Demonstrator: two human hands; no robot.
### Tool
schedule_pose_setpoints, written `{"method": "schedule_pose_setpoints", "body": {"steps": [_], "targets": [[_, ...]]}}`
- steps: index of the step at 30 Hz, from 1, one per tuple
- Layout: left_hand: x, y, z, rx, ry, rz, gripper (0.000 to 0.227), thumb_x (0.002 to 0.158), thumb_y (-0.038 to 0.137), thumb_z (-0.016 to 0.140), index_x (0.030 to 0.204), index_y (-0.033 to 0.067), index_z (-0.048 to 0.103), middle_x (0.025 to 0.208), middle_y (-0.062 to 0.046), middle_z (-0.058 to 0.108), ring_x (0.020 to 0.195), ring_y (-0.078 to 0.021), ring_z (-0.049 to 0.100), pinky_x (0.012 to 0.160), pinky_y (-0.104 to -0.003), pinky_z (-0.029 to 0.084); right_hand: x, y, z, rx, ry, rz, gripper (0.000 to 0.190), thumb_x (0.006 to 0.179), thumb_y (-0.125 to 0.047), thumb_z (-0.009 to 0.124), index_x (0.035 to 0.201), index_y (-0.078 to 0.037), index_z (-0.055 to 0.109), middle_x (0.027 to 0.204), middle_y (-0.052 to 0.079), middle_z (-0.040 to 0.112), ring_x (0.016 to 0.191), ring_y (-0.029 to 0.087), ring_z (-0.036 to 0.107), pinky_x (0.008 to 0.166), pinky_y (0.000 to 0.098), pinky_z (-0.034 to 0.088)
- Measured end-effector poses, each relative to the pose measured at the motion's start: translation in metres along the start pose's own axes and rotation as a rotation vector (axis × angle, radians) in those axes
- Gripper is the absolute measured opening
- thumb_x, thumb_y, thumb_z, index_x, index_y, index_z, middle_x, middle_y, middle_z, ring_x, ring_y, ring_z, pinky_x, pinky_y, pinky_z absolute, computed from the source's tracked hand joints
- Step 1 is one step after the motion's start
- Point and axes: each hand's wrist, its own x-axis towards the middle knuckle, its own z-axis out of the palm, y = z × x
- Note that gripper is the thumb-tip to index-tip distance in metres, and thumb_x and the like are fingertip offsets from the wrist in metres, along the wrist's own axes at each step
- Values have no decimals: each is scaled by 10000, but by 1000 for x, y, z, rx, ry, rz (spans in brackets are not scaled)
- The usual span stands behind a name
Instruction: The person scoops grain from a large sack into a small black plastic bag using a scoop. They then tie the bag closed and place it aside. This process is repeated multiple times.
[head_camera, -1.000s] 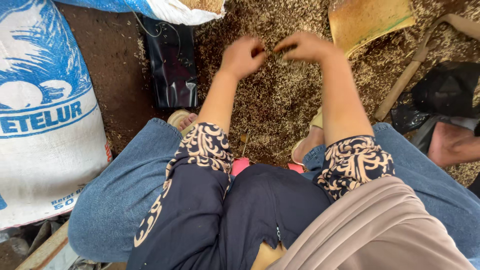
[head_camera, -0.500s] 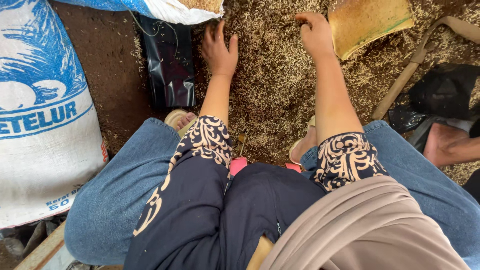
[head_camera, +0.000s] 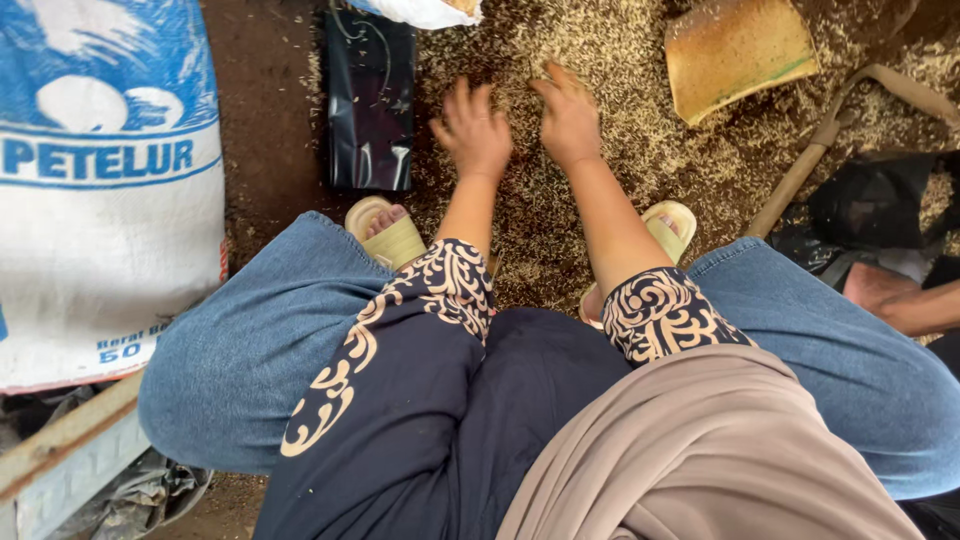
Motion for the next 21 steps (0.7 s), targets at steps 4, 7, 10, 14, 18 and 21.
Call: {"method": "schedule_pose_setpoints", "body": {"steps": [4, 7, 10, 14, 18, 21], "targets": [[10, -83, -24, 96, 127, -240, 680, 851, 179, 709, 1469, 139, 428, 1600, -157, 262, 1490, -359, 243, 1196, -599, 197, -9, -15, -10, -190, 160, 110, 334, 934, -152, 606, 1247, -209, 706, 1516, 164, 430, 1457, 426, 319, 1125, 615, 212], [12, -127, -31, 68, 206, -216, 692, 776, 219, 829, 1379, 131, 503, 1484, -147, 394, 1373, -362, 393, 1106, -523, 364, -11, -30, -11, -15, 217, 67, 292, 1022, -101, 567, 1235, -209, 736, 1407, 72, 588, 1340, 271, 551, 1159, 412, 477], [6, -143, -24, -24, 227, -202, 579, 758, 291, 882, 1231, 128, 590, 1344, -123, 495, 1279, -351, 485, 1023, -492, 453, -9, -42, -5, 250, 38, 281, 252, 1034, -191, 614, 1280, -155, 648, 1263, 77, 708, 1102, 217, 683, 1007, 374, 553], [5, -150, -31, -83, 222, -177, 414, 795, 312, 881, 1096, 131, 662, 1232, -106, 567, 1193, -345, 563, 980, -466, 501, -14, -57, -3, 152, 167, 57, 209, 970, -57, 606, 1082, -95, 779, 1139, 107, 723, 1048, 277, 653, 945, 403, 522], [-4, -153, -46, -99, 119, -191, 458, 761, 317, 889, 1112, 129, 663, 1222, -107, 567, 1163, -340, 576, 939, -483, 499, -26, -71, 0, 272, -51, 51, 241, 954, -80, 573, 1104, -94, 760, 1145, 107, 718, 990, 230, 697, 922, 375, 552], [-7, -149, -51, -80, 98, -189, 515, 731, 322, 900, 1140, 127, 656, 1245, -106, 554, 1172, -339, 573, 941, -473, 506, -34, -82, 4, 311, -117, -52, 224, 952, -102, 602, 1110, -89, 760, 1155, 99, 735, 1009, 232, 695, 925, 387, 543]]}}
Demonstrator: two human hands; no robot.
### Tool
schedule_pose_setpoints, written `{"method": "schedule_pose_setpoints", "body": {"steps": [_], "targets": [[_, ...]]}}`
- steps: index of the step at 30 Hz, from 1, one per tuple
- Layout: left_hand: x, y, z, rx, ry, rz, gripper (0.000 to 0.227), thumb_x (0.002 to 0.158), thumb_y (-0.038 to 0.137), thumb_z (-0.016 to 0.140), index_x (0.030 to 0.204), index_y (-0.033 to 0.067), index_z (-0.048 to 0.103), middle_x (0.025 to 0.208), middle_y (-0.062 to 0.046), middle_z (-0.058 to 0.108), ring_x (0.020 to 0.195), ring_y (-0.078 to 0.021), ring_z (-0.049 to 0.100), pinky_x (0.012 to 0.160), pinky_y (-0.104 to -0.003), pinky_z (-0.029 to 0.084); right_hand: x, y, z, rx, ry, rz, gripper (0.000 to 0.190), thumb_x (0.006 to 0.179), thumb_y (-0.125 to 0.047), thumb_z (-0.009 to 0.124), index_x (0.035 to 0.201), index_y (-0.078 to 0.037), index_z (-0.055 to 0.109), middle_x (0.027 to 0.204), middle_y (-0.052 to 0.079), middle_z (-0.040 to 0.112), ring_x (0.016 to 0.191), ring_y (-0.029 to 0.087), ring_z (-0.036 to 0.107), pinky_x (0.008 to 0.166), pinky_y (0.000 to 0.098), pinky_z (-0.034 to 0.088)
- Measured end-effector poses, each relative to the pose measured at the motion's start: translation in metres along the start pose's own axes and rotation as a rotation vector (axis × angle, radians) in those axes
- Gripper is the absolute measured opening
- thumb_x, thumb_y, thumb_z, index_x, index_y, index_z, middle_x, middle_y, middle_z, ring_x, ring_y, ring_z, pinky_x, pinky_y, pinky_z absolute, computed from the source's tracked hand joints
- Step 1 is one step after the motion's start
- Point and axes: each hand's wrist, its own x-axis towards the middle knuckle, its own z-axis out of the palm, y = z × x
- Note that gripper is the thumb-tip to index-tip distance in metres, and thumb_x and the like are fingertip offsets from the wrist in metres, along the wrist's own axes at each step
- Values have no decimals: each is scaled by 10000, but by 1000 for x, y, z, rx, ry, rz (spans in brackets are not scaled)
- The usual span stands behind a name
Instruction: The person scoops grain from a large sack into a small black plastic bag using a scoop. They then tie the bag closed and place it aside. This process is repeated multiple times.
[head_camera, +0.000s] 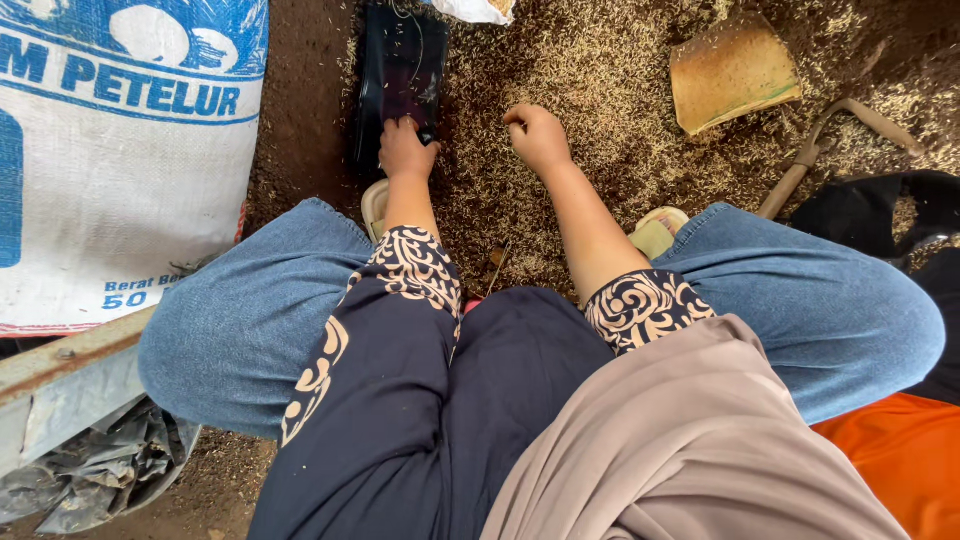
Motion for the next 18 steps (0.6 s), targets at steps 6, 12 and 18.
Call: {"method": "schedule_pose_setpoints", "body": {"steps": [6, 12, 18], "targets": [[6, -3, 4, -64, 4, -10, 473, 775, 290, 876, 1168, 131, 666, 1288, -112, 539, 1163, -343, 588, 948, -453, 518, -3, -4, 1, -2, -112, 80, 228, 976, -154, 598, 1155, -108, 731, 1155, 78, 729, 940, 229, 702, 866, 390, 562], [14, -14, 20, 40, 26, 87, 349, 844, 194, 804, 1168, 135, 688, 1259, -115, 579, 1145, -339, 613, 928, -457, 544, 6, -4, 5, 71, -69, 57, 222, 992, -166, 606, 1163, -103, 732, 1151, 85, 738, 966, 218, 691, 884, 402, 551], [20, 0, 12, 116, 40, 152, 415, 856, 302, 812, 1170, 75, 662, 1215, -137, 582, 1135, -362, 595, 886, -493, 531, 14, -17, 16, 71, -113, 91, 240, 988, -173, 599, 1173, -101, 733, 1173, 85, 738, 1029, 242, 698, 924, 398, 540]]}}
